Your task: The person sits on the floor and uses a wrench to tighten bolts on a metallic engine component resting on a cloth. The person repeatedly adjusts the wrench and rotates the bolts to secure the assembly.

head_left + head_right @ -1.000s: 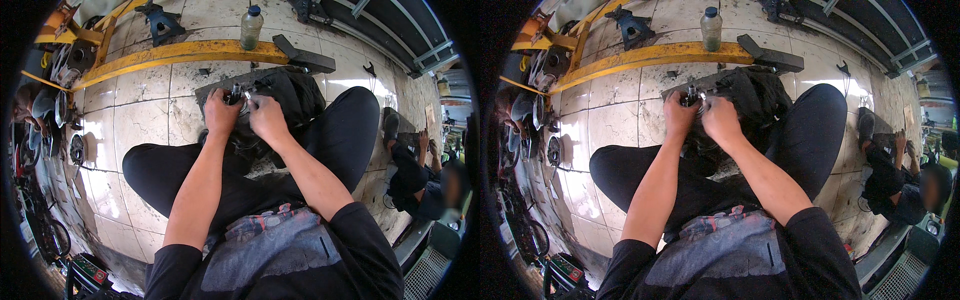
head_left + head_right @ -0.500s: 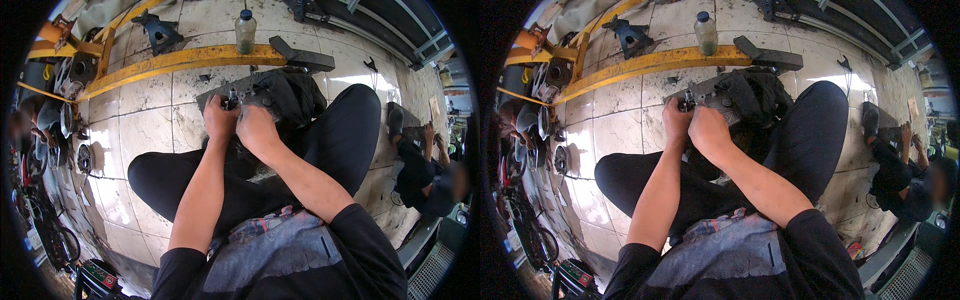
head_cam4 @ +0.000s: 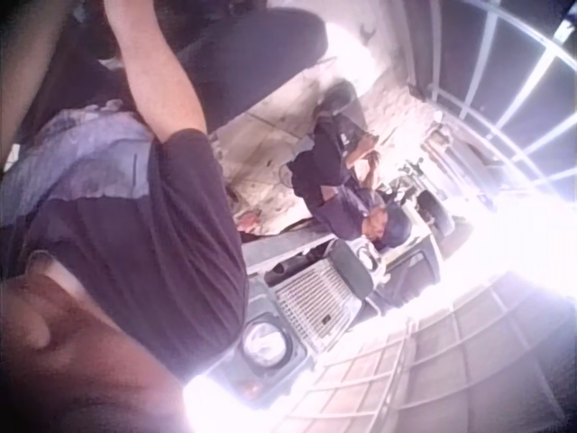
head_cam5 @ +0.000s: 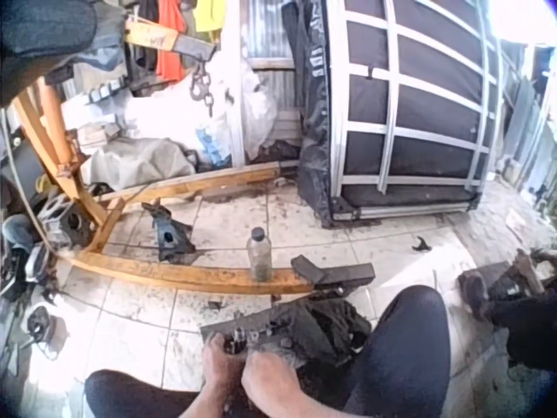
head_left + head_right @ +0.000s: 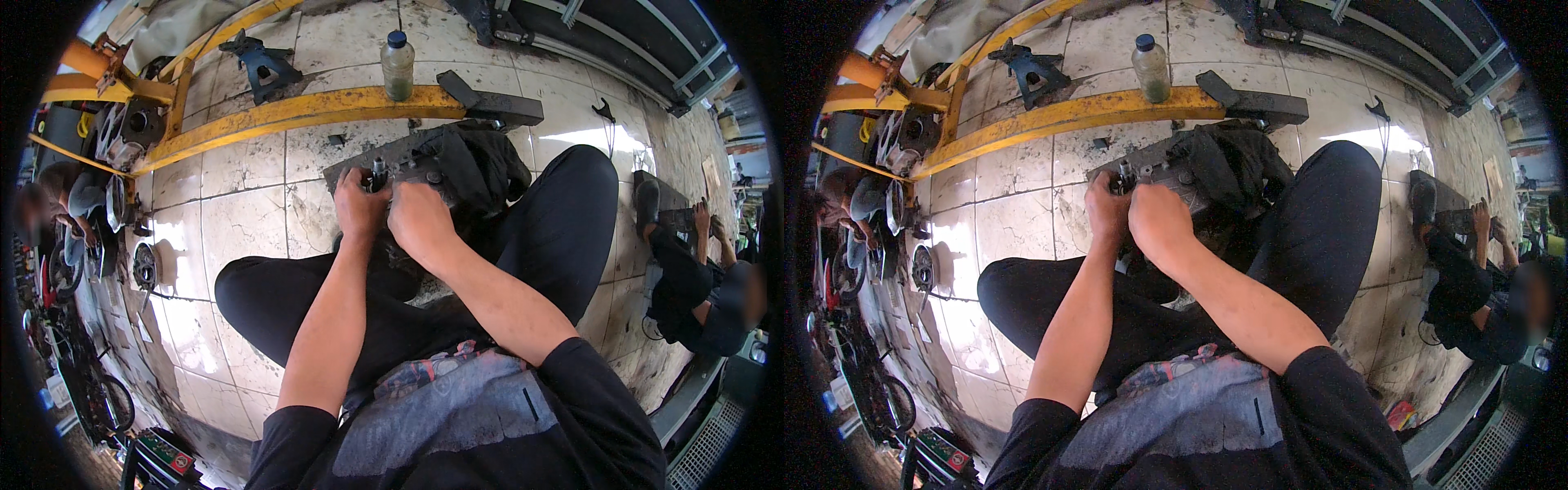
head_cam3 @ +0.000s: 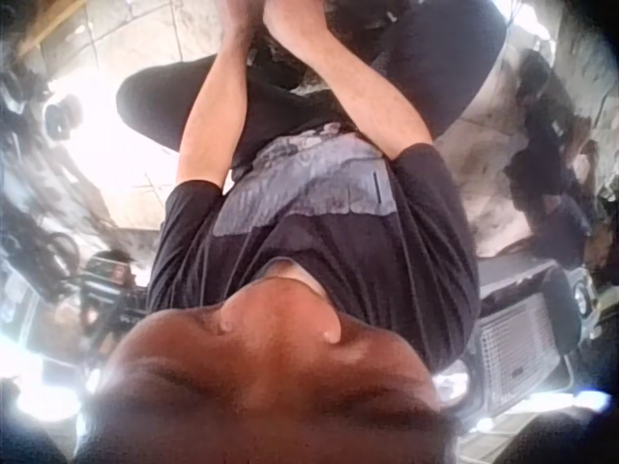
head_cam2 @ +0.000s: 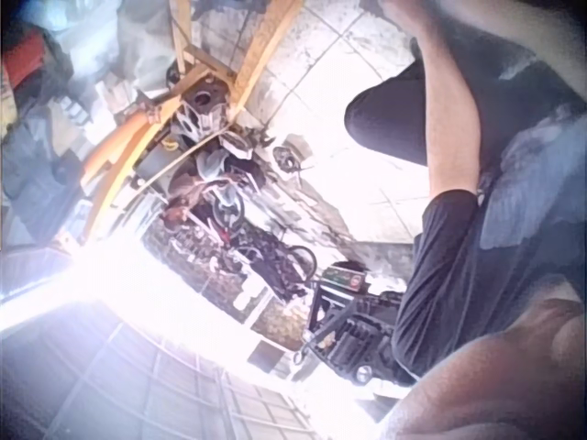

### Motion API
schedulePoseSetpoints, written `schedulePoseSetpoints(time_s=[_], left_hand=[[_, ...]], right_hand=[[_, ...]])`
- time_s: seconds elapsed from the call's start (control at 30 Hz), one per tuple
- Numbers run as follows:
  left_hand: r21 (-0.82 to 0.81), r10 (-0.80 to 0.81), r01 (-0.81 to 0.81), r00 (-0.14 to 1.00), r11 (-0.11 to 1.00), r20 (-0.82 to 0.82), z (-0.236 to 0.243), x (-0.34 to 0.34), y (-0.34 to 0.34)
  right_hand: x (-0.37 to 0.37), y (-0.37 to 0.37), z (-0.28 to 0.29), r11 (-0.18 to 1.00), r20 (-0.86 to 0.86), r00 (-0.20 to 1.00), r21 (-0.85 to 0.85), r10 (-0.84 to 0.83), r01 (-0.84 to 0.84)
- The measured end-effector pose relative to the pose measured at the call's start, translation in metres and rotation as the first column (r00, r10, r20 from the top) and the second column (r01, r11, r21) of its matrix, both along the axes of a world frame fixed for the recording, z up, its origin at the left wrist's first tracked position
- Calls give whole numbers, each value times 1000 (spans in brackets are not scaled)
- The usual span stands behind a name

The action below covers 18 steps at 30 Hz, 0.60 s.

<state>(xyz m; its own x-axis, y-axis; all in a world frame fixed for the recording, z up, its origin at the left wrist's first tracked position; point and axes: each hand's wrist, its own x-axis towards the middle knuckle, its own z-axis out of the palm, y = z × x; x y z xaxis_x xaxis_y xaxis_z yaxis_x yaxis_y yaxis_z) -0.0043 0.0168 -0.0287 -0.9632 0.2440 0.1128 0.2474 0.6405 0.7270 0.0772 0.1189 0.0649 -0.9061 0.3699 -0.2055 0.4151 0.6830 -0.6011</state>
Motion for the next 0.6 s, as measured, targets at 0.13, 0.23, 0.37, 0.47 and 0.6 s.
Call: schedulePoseSetpoints(time_s=[0.13, 0.23, 0.37, 0.47, 0.6], left_hand=[[85, 29, -35, 997, 996, 69, 1, 2, 1], [38, 16, -16, 1000, 999, 4, -4, 1, -2], [29, -3, 2, 1000, 1000, 24, -1, 0, -2], [10, 23, -23, 999, 1000, 36, 4, 2, -1], [-25, 2, -3, 999, 1000, -39, 9, 3, 4]], right_hand=[[-10, 7, -6, 996, -7, 998, 72, 61, -60], [4, -1, 1, 995, 65, 994, 42, 89, -92], [4, 2, 6, 997, 70, 995, 44, 67, -70], [3, 2, 5, 994, 52, 995, 63, 83, -86], [4, 15, 11, 993, 37, 996, 80, 80, -83]])
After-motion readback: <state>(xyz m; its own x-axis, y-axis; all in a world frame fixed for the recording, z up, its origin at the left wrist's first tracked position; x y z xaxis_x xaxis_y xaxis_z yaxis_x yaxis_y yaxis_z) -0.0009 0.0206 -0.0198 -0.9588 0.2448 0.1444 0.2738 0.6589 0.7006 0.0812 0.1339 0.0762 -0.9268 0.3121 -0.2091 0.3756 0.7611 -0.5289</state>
